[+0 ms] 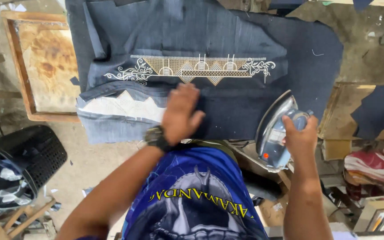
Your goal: The person irons a dark blue garment with gold embroidery on a wooden table. They spray the fabric with water from a spray bottle, use an iron to smooth the surface, and adjust the garment's position. The person also handles a small white object at the end.
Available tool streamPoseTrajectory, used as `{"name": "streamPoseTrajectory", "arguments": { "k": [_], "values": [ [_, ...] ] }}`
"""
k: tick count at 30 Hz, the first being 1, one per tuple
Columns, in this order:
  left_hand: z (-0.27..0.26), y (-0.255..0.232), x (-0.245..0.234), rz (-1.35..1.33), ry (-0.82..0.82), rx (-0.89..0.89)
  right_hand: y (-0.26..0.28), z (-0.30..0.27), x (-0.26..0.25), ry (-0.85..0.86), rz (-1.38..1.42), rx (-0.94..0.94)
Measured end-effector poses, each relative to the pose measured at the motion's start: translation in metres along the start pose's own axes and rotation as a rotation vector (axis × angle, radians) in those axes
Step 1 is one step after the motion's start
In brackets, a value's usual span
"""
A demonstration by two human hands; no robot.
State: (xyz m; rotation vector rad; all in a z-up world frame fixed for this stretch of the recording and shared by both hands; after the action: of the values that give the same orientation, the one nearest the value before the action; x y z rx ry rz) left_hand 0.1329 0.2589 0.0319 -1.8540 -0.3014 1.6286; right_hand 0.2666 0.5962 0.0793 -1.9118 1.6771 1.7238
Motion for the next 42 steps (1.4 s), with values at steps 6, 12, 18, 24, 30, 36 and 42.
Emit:
{"name": "streamPoseTrajectory", "arguments": {
  "k": [6,12,18,24,30,36,42],
  "values": [
    [0.001,-0.030,0.080,0.364,0.526,-0.097,0.079,0.003,-0.022,0.281,-0.409,-0.115],
    [-0.015,-0.022,0.101,0.347,0.263,-0.148,0.060,0.053,0.017,0.575,-0.718,-0.678],
    [-0.025,-0.015,0.087,0.424,0.109,-0.452,0.078,0.055,0.057,0.572,-0.670,-1.051],
    [-0.027,-0.006,0.096,0.443,-0.067,-0.503,0.119,0.031,0.103,0.582,-0.627,-1.191],
    [-0.027,-0.004,0.095,0.424,-0.050,-0.528,0.097,0.047,0.074,0.671,-0.758,-1.105],
    [-0.032,-0.011,0.040,0.255,-0.400,-0.548,0.106,0.041,0.070,0.697,-0.750,-1.056],
    [-0.026,0.064,0.010,0.352,-0.631,-0.686,0.143,0.009,0.135,0.637,-0.700,-1.193]
  ]
}}
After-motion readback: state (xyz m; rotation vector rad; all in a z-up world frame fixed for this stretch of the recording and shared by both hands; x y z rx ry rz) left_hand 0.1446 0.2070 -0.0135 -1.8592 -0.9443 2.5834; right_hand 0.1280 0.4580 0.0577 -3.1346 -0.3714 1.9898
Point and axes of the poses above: each hand's wrist, its own z-axis towards the middle knuckle, its own x-axis out of the palm, y = z × x, the point moved 3 cm from there along z, towards the middle knuckle, and after that the axes turned 14 degrees about -x, right-handed, at the moved point
